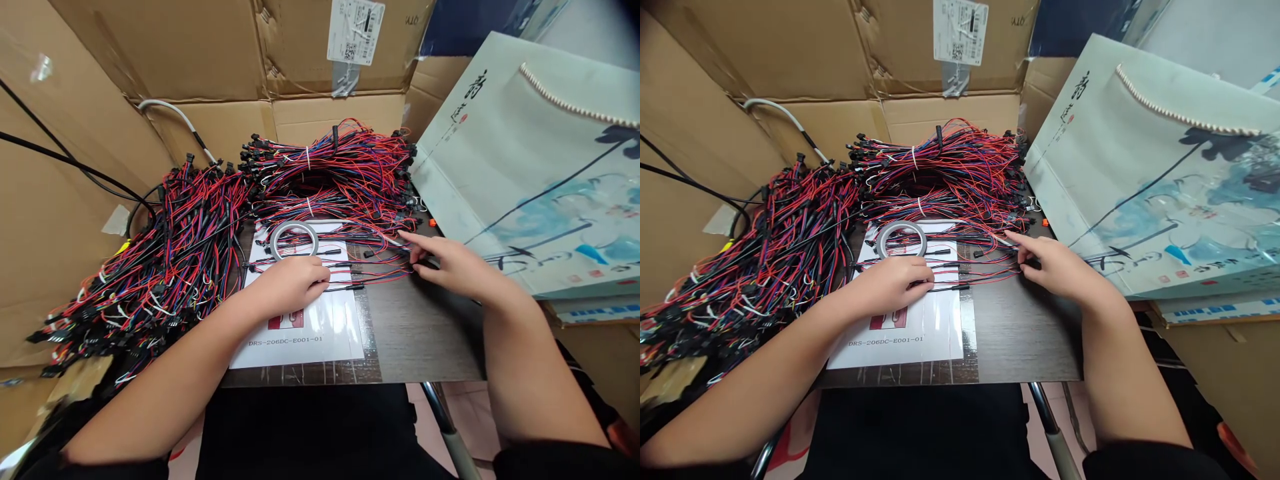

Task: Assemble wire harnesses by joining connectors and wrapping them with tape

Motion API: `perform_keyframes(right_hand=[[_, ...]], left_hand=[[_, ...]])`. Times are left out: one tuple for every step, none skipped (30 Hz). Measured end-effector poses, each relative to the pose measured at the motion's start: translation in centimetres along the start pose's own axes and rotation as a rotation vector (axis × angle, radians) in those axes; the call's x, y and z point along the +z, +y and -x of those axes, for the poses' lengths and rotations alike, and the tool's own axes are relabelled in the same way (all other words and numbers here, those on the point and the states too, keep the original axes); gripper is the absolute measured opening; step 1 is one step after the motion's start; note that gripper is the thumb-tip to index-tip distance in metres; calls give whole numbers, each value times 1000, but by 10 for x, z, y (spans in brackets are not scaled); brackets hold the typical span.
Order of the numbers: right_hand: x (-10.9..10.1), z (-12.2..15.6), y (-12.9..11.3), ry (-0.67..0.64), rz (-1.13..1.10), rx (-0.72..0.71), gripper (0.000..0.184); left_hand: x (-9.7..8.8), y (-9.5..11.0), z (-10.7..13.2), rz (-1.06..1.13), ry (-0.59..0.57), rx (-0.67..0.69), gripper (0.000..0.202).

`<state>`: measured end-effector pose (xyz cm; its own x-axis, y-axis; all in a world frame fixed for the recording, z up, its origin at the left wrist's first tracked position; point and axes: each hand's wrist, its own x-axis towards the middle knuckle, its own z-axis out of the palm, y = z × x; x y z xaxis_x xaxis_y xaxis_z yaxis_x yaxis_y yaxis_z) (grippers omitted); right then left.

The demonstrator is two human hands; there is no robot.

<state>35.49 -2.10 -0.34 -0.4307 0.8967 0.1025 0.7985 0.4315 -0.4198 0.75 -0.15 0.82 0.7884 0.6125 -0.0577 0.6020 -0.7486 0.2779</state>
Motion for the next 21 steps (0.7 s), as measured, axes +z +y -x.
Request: perform_keyframes(right_hand=[[0, 0, -1, -22, 15, -2, 66], [0, 0, -1, -38, 21, -5, 67], [0, 0, -2, -46, 21, -9, 67], [-1, 0, -2, -45, 18, -11, 67], [-1, 0, -4, -36, 14, -15, 67], [-1, 0, -6, -22, 8, -19, 66], [-1, -1, -9, -7, -1, -26, 65], [0, -1, -14, 6, -17, -37, 65], [2, -3, -19, 16, -37, -53, 65], [4, -5, -27, 25, -61, -73, 67], [8, -7, -34, 35, -78, -99, 68], [13, -9, -42, 49, -86, -128, 68], [19, -12, -50, 54, -86, -161, 69], [25, -15, -57, 46, -76, -201, 70], [31, -17, -62, 34, -61, -241, 70], [36, -20, -66, 18, -39, -273, 69], [40, -21, -69, 6, -17, -297, 67], [44, -23, -71, 0, -1, -313, 65], [46, -23, -72, 4, 5, -320, 64], [48, -24, -73, 15, 1, -319, 63], [49, -24, -73, 33, -13, -313, 63]], left_hand=[[-1, -1, 0, 10, -6, 6, 26], [-1, -1, 0, 17, -10, 7, 26], [-1, -1, 0, 21, -13, 7, 26], [-1, -1, 0, 24, -14, 6, 26], [-1, -1, 0, 26, -14, 4, 26], [-1, -1, 0, 27, -13, 2, 26], [-1, 0, 0, 27, -11, -2, 25], [-1, 0, 0, 25, -11, -10, 25], [-1, 0, 0, 21, -9, -22, 25], [-1, 1, 0, 19, -8, -37, 25], [0, 2, 0, 17, -9, -50, 25], [0, 3, 0, 18, -8, -60, 25], [0, 4, 0, 19, -7, -65, 25], [0, 5, 0, 20, -4, -65, 25], [1, 7, 0, 20, 2, -63, 25], [1, 8, -1, 19, 12, -61, 24], [2, 10, -1, 19, 25, -63, 24], [2, 11, -2, 22, 38, -67, 23], [3, 12, -2, 28, 50, -73, 23], [4, 13, -3, 39, 62, -81, 22], [6, 13, -3, 56, 72, -87, 21]])
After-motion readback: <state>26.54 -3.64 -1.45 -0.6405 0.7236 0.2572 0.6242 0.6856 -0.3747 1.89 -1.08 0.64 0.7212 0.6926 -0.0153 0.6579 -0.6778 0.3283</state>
